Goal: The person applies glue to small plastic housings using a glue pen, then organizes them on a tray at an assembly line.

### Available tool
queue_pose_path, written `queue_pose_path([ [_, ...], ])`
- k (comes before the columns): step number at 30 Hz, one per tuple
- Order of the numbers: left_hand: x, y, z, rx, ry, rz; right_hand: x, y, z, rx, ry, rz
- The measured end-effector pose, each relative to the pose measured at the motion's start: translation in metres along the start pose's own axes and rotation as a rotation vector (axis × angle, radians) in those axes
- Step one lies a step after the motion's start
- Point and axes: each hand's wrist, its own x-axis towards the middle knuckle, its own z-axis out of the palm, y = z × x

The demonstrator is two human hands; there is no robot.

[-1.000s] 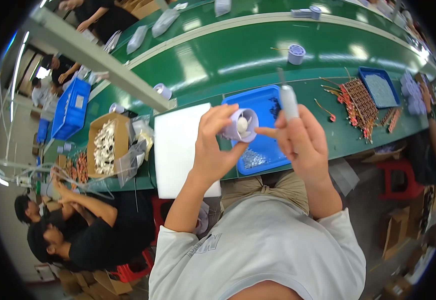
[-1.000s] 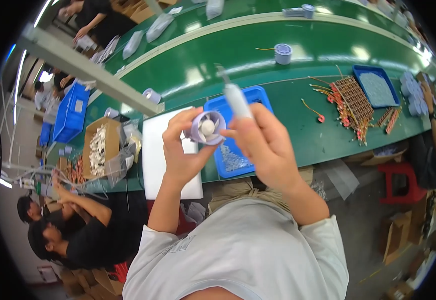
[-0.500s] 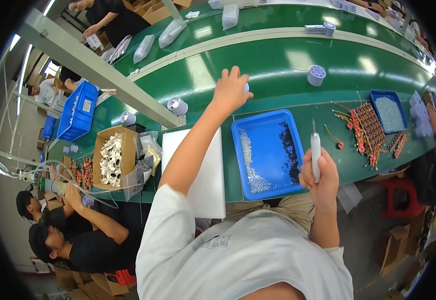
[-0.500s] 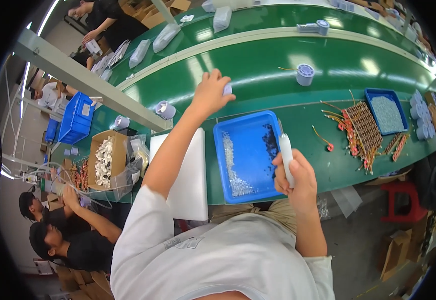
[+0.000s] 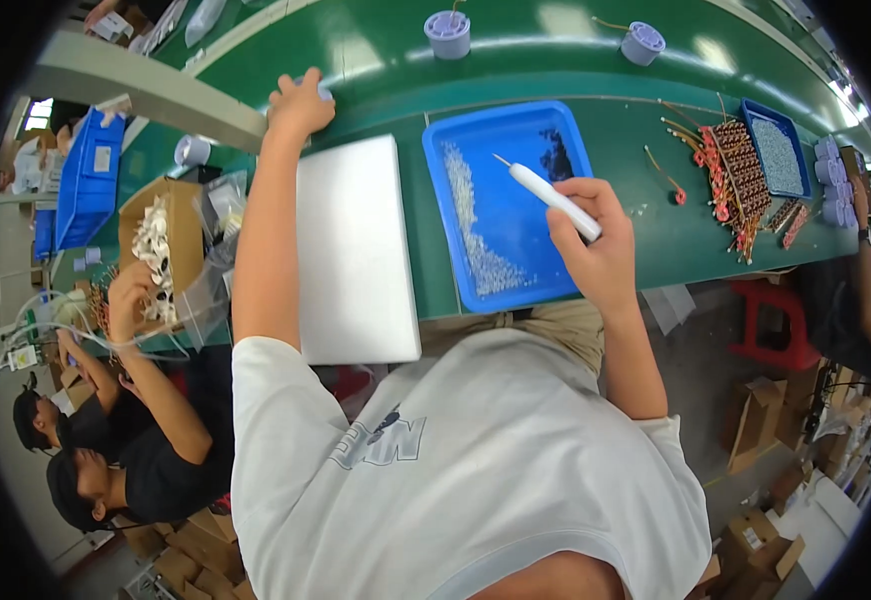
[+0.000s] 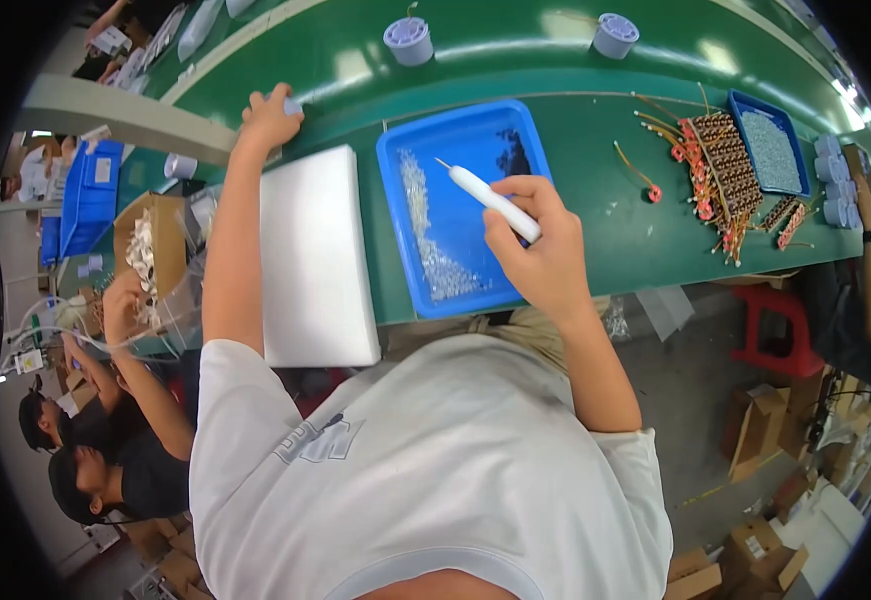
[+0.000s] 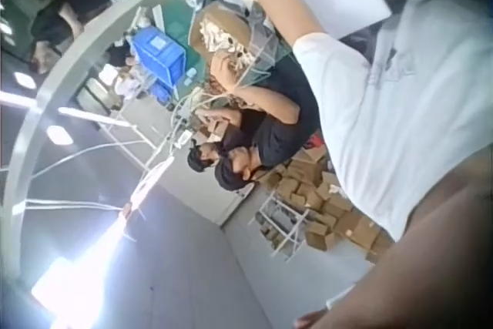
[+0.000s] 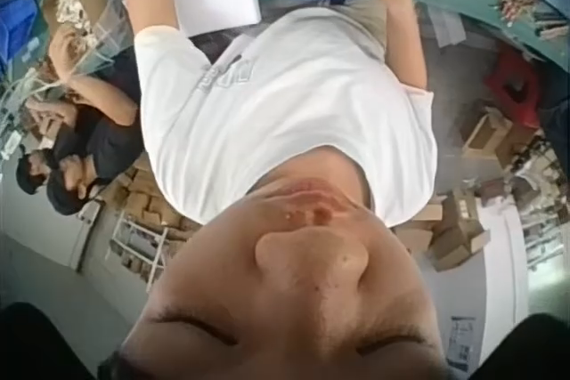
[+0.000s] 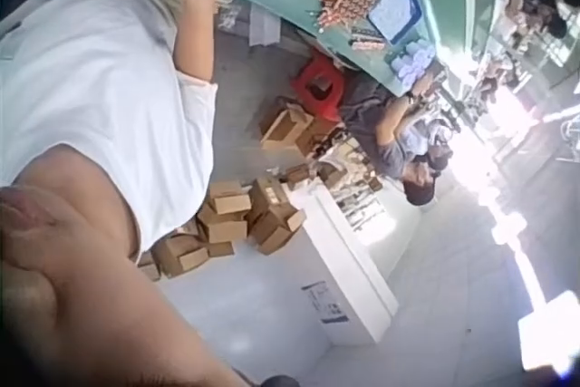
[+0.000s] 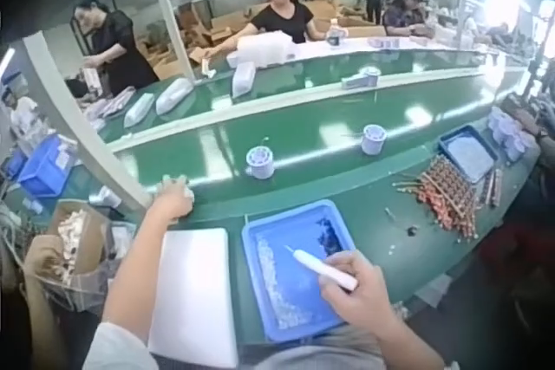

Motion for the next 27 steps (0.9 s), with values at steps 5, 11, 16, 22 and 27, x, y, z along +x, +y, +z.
queue_pose_path([
  [5,-0.026,0.005,-0.019,-0.483,0.129,0.246,-0.015,0.013,0.023,0.263,0.031,-0.056],
  [11,-0.142,0.029,-0.112,-1.217,0.135,0.367,-0.030,0.035,0.028,0.017,0.012,-0.152],
  [16,-0.207,-0.003,-0.114,-1.656,-0.128,0.396,-0.032,0.038,0.030,-0.113,0.046,-0.233],
  [22,-0.245,-0.025,-0.093,-1.809,-0.137,0.314,-0.030,0.040,0.030,-0.156,0.012,-0.224],
  [27,-0.253,-0.027,-0.082,-1.989,-0.132,0.206,-0.029,0.032,0.031,-0.172,0.032,-0.245],
])
